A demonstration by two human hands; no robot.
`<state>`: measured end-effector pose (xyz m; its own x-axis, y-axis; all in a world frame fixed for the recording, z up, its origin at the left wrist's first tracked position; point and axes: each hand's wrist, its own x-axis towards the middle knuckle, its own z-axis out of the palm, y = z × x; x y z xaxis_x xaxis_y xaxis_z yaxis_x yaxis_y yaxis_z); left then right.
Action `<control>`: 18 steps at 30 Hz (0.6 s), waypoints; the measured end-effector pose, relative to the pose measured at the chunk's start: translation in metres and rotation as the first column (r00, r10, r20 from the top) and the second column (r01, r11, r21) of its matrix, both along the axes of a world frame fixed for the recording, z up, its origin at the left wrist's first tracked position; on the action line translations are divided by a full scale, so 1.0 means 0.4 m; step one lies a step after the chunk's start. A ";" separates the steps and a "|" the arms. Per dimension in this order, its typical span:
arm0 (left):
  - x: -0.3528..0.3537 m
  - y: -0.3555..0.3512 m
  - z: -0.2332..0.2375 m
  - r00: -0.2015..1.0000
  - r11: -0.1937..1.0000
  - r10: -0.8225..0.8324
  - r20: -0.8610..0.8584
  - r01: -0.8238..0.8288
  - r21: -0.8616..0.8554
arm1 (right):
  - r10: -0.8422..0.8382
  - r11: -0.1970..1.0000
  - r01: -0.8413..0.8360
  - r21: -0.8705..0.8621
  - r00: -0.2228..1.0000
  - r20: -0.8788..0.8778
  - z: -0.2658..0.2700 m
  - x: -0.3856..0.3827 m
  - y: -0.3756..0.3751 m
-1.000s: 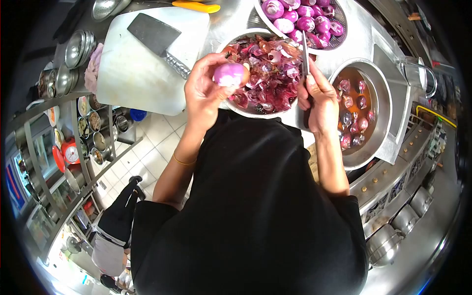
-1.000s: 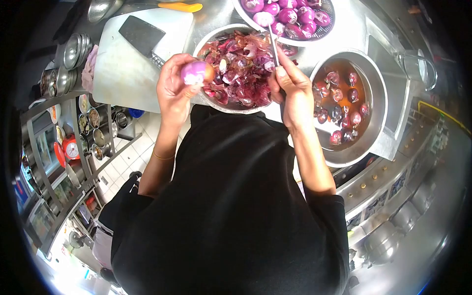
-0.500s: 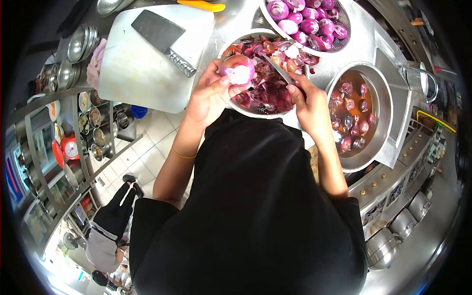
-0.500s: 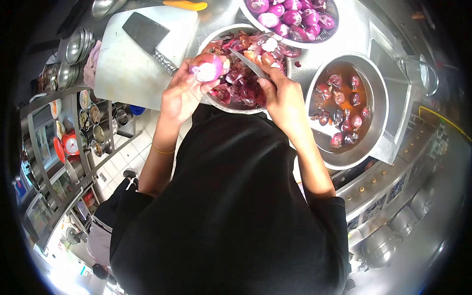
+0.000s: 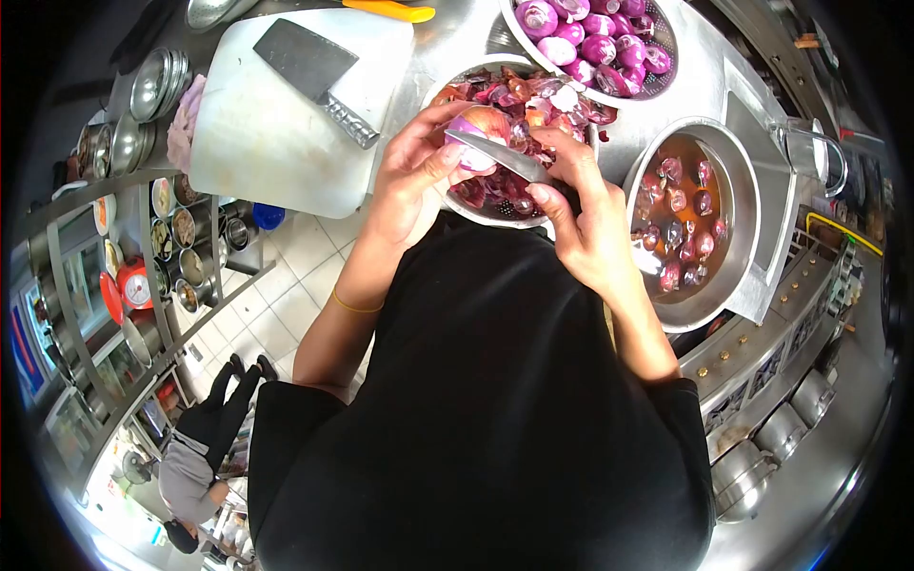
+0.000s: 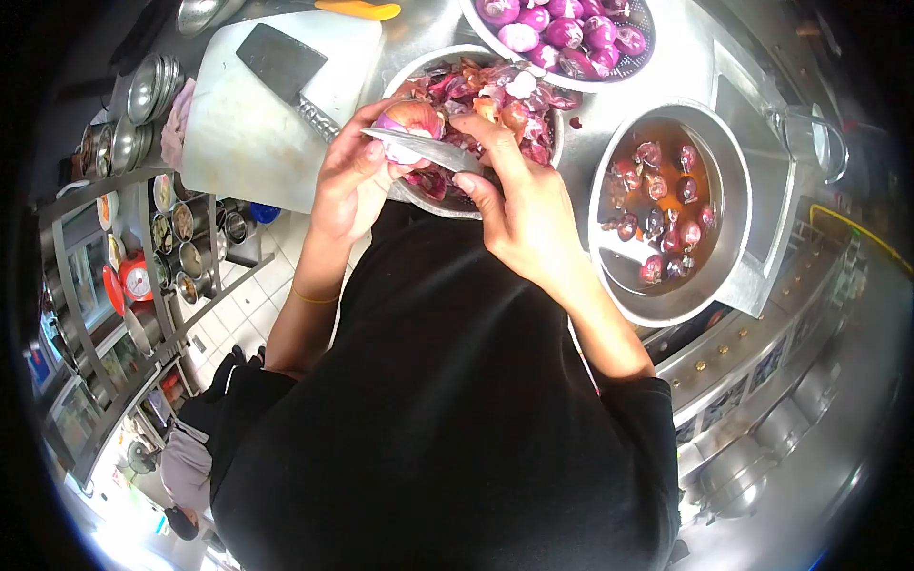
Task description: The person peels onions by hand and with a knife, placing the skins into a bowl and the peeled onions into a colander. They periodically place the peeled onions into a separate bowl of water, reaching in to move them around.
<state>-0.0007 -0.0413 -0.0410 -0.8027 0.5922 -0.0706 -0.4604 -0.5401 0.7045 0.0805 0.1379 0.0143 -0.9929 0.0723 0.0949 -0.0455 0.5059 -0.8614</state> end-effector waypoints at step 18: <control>0.005 -0.006 0.008 1.000 0.999 0.023 -0.009 -0.023 -0.029 | -0.048 0.998 0.046 0.041 0.997 0.062 0.015 0.000 0.000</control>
